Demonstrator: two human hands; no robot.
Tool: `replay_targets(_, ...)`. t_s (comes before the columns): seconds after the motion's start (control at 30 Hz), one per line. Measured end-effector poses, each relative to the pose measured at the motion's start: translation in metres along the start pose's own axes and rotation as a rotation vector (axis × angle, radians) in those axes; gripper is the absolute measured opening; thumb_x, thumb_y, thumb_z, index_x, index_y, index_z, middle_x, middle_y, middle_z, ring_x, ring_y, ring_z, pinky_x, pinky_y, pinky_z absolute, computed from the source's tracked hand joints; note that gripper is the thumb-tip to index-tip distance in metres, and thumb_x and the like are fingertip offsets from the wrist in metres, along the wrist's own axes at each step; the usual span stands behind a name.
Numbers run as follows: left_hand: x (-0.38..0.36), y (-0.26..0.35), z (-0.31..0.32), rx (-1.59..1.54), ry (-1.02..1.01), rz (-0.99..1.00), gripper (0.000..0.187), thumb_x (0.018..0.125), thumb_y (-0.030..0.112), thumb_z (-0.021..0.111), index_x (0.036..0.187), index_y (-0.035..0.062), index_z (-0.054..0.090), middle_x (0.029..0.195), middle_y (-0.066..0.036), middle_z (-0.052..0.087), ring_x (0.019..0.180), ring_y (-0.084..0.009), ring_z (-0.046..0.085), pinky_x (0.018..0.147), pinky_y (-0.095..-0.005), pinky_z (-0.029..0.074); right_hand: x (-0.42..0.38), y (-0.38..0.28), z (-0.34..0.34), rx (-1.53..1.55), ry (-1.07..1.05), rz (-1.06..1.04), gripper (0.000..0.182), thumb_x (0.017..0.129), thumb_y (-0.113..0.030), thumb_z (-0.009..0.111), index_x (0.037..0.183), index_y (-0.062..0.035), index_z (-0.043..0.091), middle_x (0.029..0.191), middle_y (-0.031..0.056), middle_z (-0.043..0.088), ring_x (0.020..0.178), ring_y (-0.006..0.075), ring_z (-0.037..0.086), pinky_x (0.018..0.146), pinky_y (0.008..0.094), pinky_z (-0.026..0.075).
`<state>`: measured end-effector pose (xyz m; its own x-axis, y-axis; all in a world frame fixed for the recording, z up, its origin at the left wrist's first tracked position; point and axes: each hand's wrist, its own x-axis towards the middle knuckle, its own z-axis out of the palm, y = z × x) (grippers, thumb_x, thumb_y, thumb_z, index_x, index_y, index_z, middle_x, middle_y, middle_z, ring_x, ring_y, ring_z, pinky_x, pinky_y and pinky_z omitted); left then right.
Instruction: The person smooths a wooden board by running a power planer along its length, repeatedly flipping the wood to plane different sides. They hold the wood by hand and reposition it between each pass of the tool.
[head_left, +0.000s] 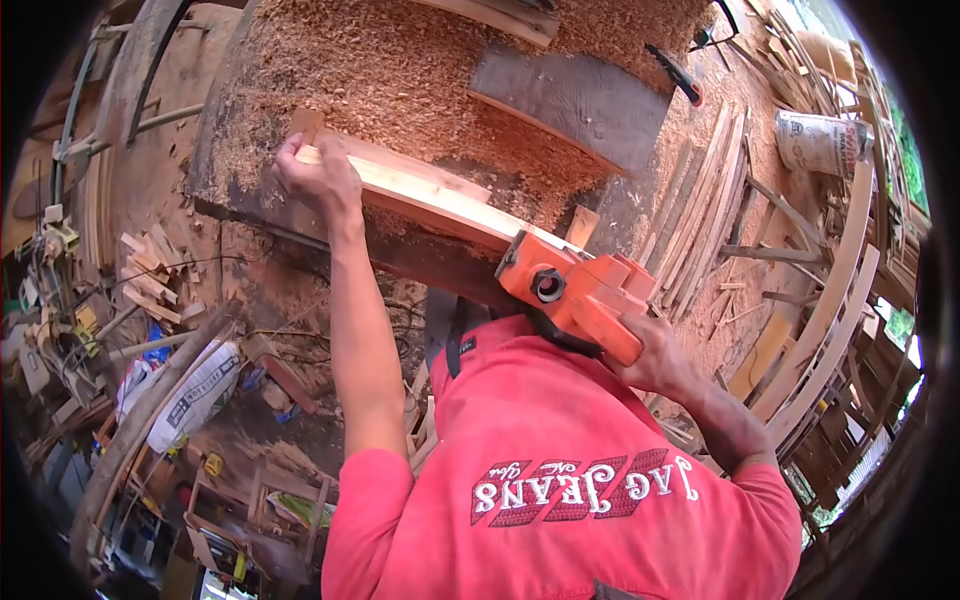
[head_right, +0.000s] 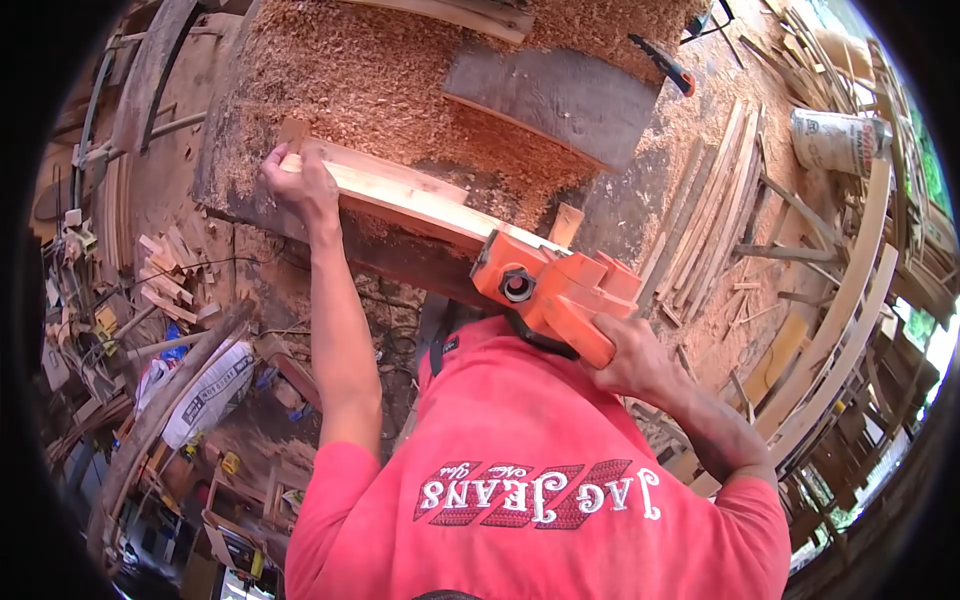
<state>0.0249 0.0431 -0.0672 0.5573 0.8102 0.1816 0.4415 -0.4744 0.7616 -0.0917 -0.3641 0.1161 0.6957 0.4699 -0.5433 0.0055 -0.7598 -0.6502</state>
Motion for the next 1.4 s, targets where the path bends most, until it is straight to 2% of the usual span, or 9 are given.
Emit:
replay_targets(0.63, 0.038, -0.076, -0.096, -0.375, 0.018, -0.107, 0.033, 0.102, 0.024, 0.058, 0.114, -0.006, 0.06, 0.098, -0.009, 0.061, 0.078, -0.0114, 0.056, 0.066, -0.026, 0.047, 0.127, -0.125, 0.026, 0.025, 0.162, -0.137, 0.022, 0.072, -0.006, 0.069, 0.091, 0.0007, 0.062, 0.076, 0.0229, 0.062, 0.07, 0.0435, 0.063, 0.063, 0.0439, 0.051)
replay_targets(0.7, 0.034, -0.094, -0.115, -0.417, 0.034, -0.188, 0.037, 0.101, 0.024, 0.059, 0.115, -0.01, 0.059, 0.105, -0.015, 0.065, 0.097, -0.0186, 0.061, 0.088, -0.0294, 0.049, 0.146, -0.138, 0.034, 0.007, 0.169, -0.171, 0.024, 0.071, -0.008, 0.069, 0.092, 0.0013, 0.063, 0.077, 0.0242, 0.063, 0.073, 0.0442, 0.063, 0.065, 0.0453, 0.052)
replay_targets(0.73, 0.029, -0.094, -0.122, -0.394, 0.073, -0.152, 0.031, 0.102, 0.022, 0.057, 0.114, -0.0071, 0.06, 0.087, -0.005, 0.06, 0.077, -0.0098, 0.052, 0.065, -0.0246, 0.044, 0.156, -0.145, 0.038, -0.003, 0.177, -0.191, 0.026, 0.07, -0.009, 0.069, 0.094, 0.0019, 0.063, 0.079, 0.0254, 0.064, 0.075, 0.045, 0.064, 0.068, 0.0467, 0.053)
replay_targets(0.83, 0.02, -0.11, -0.134, -0.41, 0.112, -0.186, 0.037, 0.1, 0.024, 0.059, 0.112, -0.0105, 0.06, 0.107, -0.016, 0.066, 0.096, -0.0189, 0.061, 0.088, -0.0306, 0.05, 0.197, -0.176, 0.052, -0.02, 0.179, -0.157, 0.024, 0.071, -0.013, 0.067, 0.089, 0.0029, 0.065, 0.076, 0.0262, 0.065, 0.073, 0.0423, 0.067, 0.067, 0.0487, 0.053)
replay_targets(1.03, 0.026, -0.089, -0.129, -0.237, 0.007, -0.142, 0.043, 0.096, 0.029, 0.062, 0.119, -0.0064, 0.062, 0.115, -0.02, 0.065, 0.093, -0.03, 0.064, 0.084, -0.0379, 0.052, 0.245, -0.242, 0.066, 0.052, 0.089, -0.38, 0.015, 0.067, -0.015, 0.064, 0.074, -0.0034, 0.07, 0.072, 0.0208, 0.067, 0.069, 0.034, 0.07, 0.065, 0.0467, 0.056)
replay_targets(1.1, 0.042, -0.117, -0.125, 0.473, -0.021, 0.364, 0.045, 0.095, 0.028, 0.062, 0.124, -0.0055, 0.06, 0.116, -0.021, 0.064, 0.097, -0.0323, 0.063, 0.088, -0.0403, 0.052, 0.24, -0.233, 0.099, 0.096, 0.277, -0.278, 0.016, 0.065, -0.015, 0.067, 0.075, -0.0028, 0.071, 0.076, 0.0185, 0.07, 0.072, 0.036, 0.07, 0.064, 0.0468, 0.056)
replay_targets(1.13, 0.042, -0.096, -0.125, 0.523, -0.145, 0.26, 0.049, 0.095, 0.03, 0.062, 0.126, -0.0076, 0.057, 0.123, -0.023, 0.061, 0.108, -0.0305, 0.06, 0.096, -0.0402, 0.048, 0.219, -0.226, 0.085, 0.157, 0.144, -0.225, 0.02, 0.069, -0.015, 0.068, 0.083, -0.0023, 0.075, 0.083, 0.0212, 0.071, 0.082, 0.0345, 0.072, 0.069, 0.0442, 0.058)
replay_targets(1.23, 0.03, -0.055, -0.092, -0.443, -0.118, -0.163, 0.055, 0.097, 0.033, 0.062, 0.13, -0.01, 0.052, 0.128, -0.022, 0.057, 0.116, -0.0276, 0.056, 0.101, -0.0389, 0.044, 0.157, -0.174, 0.065, 0.128, -0.026, -0.105, 0.02, 0.071, -0.014, 0.068, 0.085, -0.0004, 0.071, 0.085, 0.0197, 0.072, 0.082, 0.0329, 0.072, 0.069, 0.0441, 0.058)
replay_targets(1.4, -0.01, -0.02, -0.038, -0.055, -0.276, 0.247, 0.057, 0.093, 0.037, 0.065, 0.132, -0.004, 0.055, 0.13, -0.022, 0.052, 0.121, -0.032, 0.051, 0.104, -0.0421, 0.041, 0.045, -0.057, 0.046, -0.048, -0.049, 0.023, 0.045, 0.072, -0.023, 0.071, 0.111, -0.0038, 0.059, 0.101, 0.0178, 0.068, 0.093, 0.0349, 0.068, 0.077, 0.0462, 0.055)
